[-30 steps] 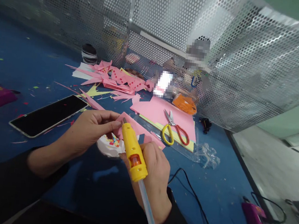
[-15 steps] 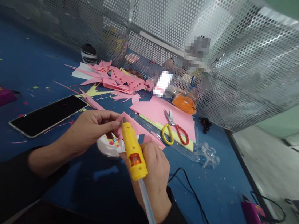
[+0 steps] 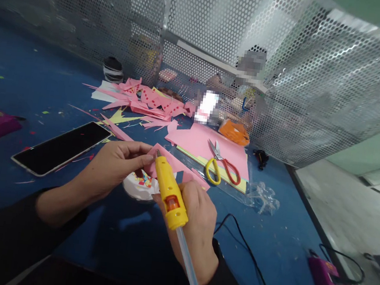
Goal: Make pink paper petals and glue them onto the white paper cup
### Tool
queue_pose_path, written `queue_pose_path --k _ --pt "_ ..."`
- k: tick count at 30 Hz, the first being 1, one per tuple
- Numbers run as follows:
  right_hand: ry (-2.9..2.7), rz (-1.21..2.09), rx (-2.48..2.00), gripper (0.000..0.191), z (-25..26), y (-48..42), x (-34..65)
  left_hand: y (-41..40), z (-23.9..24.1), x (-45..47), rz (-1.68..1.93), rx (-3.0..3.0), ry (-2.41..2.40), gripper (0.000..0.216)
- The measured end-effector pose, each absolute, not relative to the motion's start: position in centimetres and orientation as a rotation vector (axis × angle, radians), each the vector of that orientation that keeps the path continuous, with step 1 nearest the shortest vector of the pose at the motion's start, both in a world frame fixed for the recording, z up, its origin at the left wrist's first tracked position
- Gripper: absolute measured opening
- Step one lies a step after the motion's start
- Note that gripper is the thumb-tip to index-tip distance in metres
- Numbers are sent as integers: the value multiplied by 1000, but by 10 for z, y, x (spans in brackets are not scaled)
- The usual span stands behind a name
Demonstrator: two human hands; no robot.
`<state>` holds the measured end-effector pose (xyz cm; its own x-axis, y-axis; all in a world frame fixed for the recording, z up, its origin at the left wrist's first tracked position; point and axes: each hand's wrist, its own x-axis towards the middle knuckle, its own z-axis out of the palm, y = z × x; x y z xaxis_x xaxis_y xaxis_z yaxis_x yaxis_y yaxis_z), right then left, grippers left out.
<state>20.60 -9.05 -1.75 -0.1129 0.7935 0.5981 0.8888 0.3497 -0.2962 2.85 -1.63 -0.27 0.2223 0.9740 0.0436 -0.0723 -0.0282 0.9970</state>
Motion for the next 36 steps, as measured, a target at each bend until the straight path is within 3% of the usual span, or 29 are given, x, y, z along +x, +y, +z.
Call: queue_pose_path --k 18,22,26,29,34,36 --pt "-1847 -200 -1461 28 -18 -91 209 -16 -2 28 1098 1282 1017 19" --pt "-1649 -36 -1433 19 -24 -90 211 -15 -3 28 1117 1243 1045 16" --pt "-1322 304 -1402 29 -19 -81 217 -12 -4 26 1141 1219 1088 21" --pt "-1254 449 -1467 26 -6 -68 240 -7 -6 24 1184 1223 1121 24" --pt "-1275 280 -1729 29 -1 -44 322 -2 -9 24 1218 1179 1150 21" --pt "-1269 -17 -2038 26 -5 -40 356 -2 -8 24 1227 1151 1155 18"
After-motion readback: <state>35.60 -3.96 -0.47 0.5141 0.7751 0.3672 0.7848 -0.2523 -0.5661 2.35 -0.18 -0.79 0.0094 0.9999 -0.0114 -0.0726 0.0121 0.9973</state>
